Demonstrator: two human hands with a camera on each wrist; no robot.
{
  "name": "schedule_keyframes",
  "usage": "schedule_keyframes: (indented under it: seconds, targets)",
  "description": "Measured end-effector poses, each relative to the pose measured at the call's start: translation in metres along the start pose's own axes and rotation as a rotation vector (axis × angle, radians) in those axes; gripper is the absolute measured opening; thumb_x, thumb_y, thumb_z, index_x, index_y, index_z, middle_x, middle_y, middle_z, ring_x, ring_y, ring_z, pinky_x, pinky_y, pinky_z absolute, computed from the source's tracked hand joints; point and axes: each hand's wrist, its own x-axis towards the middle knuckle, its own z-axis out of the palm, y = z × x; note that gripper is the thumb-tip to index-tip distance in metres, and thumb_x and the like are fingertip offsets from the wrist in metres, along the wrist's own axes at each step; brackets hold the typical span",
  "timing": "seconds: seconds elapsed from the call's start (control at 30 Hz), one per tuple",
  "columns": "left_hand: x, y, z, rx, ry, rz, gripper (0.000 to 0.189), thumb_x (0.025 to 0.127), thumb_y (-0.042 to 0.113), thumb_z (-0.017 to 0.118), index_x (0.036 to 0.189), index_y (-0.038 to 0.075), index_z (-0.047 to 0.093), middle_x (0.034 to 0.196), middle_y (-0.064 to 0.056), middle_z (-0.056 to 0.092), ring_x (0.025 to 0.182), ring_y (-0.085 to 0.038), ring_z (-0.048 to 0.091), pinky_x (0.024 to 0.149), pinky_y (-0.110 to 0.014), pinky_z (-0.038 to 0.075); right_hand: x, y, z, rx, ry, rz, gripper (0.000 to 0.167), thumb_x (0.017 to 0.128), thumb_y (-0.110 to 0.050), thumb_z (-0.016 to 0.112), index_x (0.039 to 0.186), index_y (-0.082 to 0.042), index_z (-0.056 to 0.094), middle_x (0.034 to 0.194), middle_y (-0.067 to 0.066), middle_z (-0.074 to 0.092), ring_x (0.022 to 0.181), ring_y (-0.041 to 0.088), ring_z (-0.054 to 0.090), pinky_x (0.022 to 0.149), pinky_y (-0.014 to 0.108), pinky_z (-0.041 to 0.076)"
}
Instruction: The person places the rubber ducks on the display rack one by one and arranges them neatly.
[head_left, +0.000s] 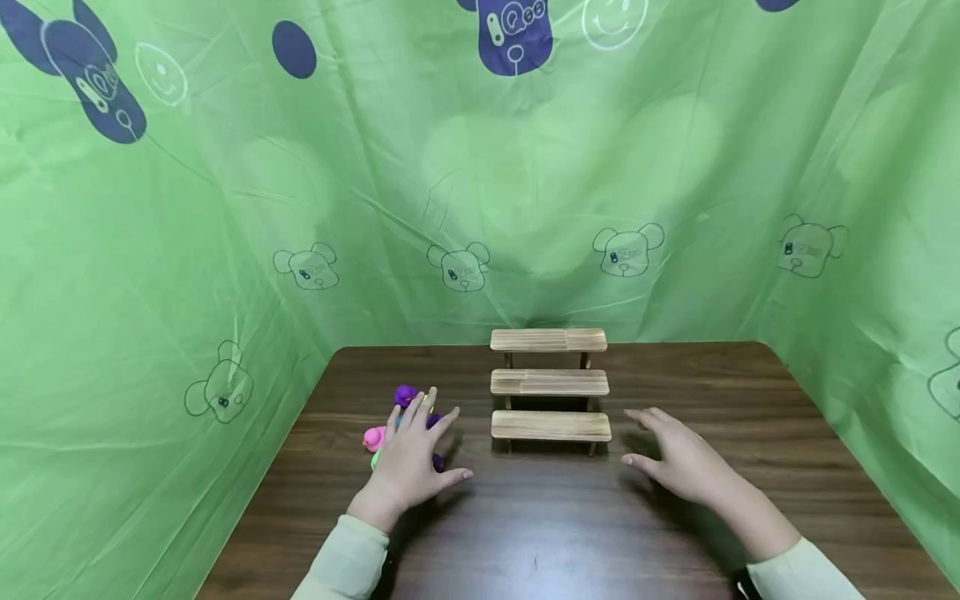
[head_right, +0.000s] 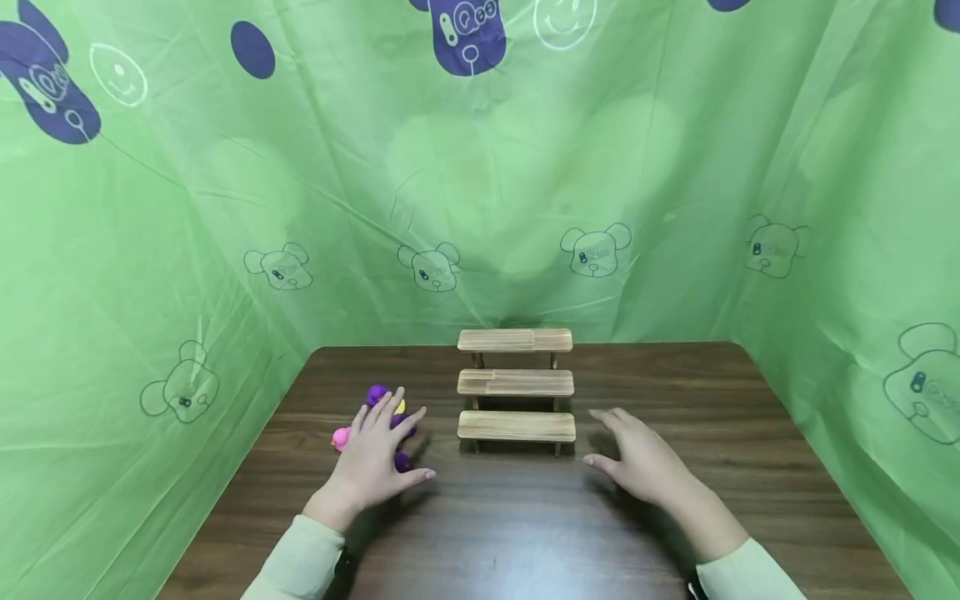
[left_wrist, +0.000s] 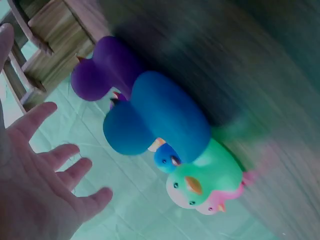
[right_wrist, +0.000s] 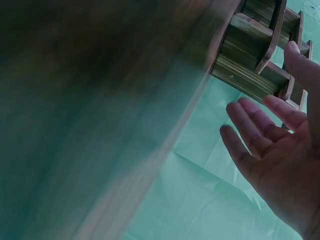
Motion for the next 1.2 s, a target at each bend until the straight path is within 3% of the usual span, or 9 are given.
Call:
schedule_keyframes:
  seconds: [0.17,0.33,0.53,0.87,1.03,1.2]
  targets:
    - [-0.003,-0.011,-0.002,-0.074,0.040,0.002,0.086,0.076,0.077,0.077,0.141,0.022,0.067,0.162,-0.015,0.041,0.150,-0.038,0.036,0.117,-0.063,0.032,0.014,0.004,0.006,0.115,-0.033,0.020,0.072,0.089,-0.025,0.087,0.149,-0.004,0.053,0.132,0.017,0.066,0.115,0.037,0.067,0.096,0.059,0.054]
    - [-0.008,-0.019,-0.004,-0.100,0.085,-0.011,0.071,0.076,0.067,0.085,0.128,0.020,0.073,0.150,-0.017,0.054,0.137,-0.038,0.050,0.106,-0.061,0.042,0.022,0.008,0.011,0.179,-0.036,0.004,0.072,0.086,-0.018,0.089,0.147,-0.001,0.054,0.129,0.017,0.068,0.112,0.037,0.068,0.095,0.058,0.055]
    - [-0.013,-0.031,-0.010,-0.145,0.094,-0.075,0.066,0.074,0.057,0.091,0.125,0.019,0.075,0.141,-0.013,0.060,0.126,-0.035,0.056,0.095,-0.057,0.043,0.032,0.009,0.018,0.257,-0.069,-0.006,0.070,0.085,-0.015,0.089,0.144,0.001,0.056,0.124,0.016,0.071,0.112,0.037,0.068,0.096,0.058,0.054]
    - [-0.021,-0.049,-0.019,-0.174,0.039,-0.144,0.057,0.070,0.054,0.095,0.112,0.020,0.078,0.106,0.003,0.065,0.098,-0.020,0.056,0.079,-0.043,0.044,0.043,0.008,0.019,0.261,-0.140,0.023,0.060,0.088,-0.017,0.087,0.139,-0.002,0.060,0.110,0.004,0.073,0.103,0.026,0.071,0.090,0.051,0.058]
    - [-0.025,-0.053,-0.016,-0.217,-0.028,-0.167,0.052,0.070,0.052,0.096,0.110,0.022,0.080,0.100,0.003,0.067,0.096,-0.020,0.057,0.080,-0.040,0.042,0.048,0.007,0.019,0.261,-0.152,0.031,0.054,0.089,-0.018,0.087,0.134,-0.002,0.063,0.102,0.000,0.072,0.096,0.023,0.071,0.085,0.046,0.059]
    - [-0.024,-0.051,-0.013,-0.234,-0.054,-0.157,0.043,0.075,0.047,0.095,0.110,0.026,0.081,0.101,0.004,0.067,0.099,-0.024,0.060,0.083,-0.039,0.041,0.052,0.005,0.017,0.266,-0.154,0.032,0.050,0.089,-0.017,0.086,0.132,-0.003,0.064,0.101,0.001,0.072,0.093,0.020,0.070,0.083,0.043,0.059]
